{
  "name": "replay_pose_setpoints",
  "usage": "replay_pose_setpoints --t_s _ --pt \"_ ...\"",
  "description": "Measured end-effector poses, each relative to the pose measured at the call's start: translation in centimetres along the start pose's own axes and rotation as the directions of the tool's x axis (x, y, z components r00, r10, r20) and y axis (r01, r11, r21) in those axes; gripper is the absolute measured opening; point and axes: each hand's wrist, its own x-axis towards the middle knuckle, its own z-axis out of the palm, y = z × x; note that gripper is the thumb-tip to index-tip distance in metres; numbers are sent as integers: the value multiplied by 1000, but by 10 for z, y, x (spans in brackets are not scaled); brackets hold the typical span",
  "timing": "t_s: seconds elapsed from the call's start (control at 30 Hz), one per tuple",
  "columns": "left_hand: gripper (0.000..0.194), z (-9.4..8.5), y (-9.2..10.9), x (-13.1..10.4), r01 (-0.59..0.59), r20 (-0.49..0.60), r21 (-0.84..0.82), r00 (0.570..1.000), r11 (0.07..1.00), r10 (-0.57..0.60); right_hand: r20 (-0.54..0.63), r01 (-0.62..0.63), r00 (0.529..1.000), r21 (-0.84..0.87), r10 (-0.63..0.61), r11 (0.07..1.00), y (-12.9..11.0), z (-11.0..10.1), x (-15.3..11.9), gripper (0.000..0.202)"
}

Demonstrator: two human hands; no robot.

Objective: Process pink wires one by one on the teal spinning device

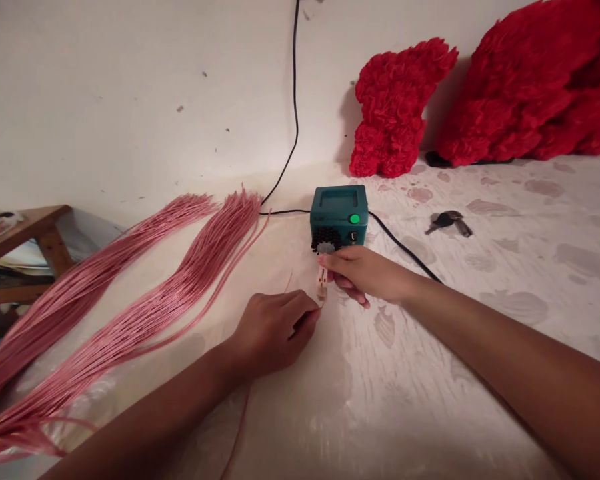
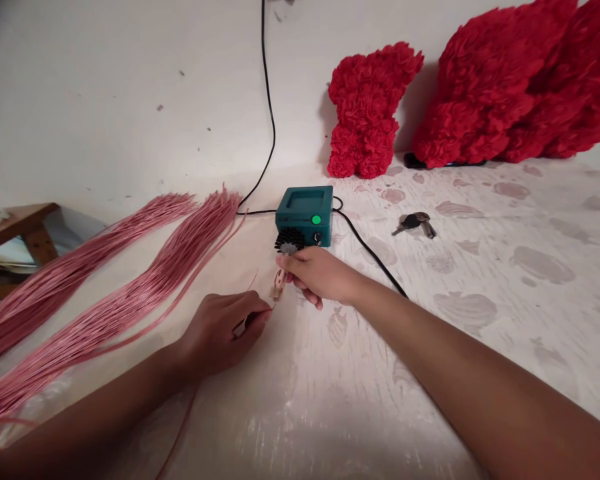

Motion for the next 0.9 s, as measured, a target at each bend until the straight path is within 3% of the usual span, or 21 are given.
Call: replay_pose_setpoints --t_s 0.33,0.9 --pt "14 7 -7 1 10 -56 -49 998 999 -12 12 -12 1000 -18 12 1000 -1 -2 2 46" --pt "12 9 -7 4 61 -51 -125 996 990 -68 7 -28 1000 -26 28 999 -1 -2 1 44"
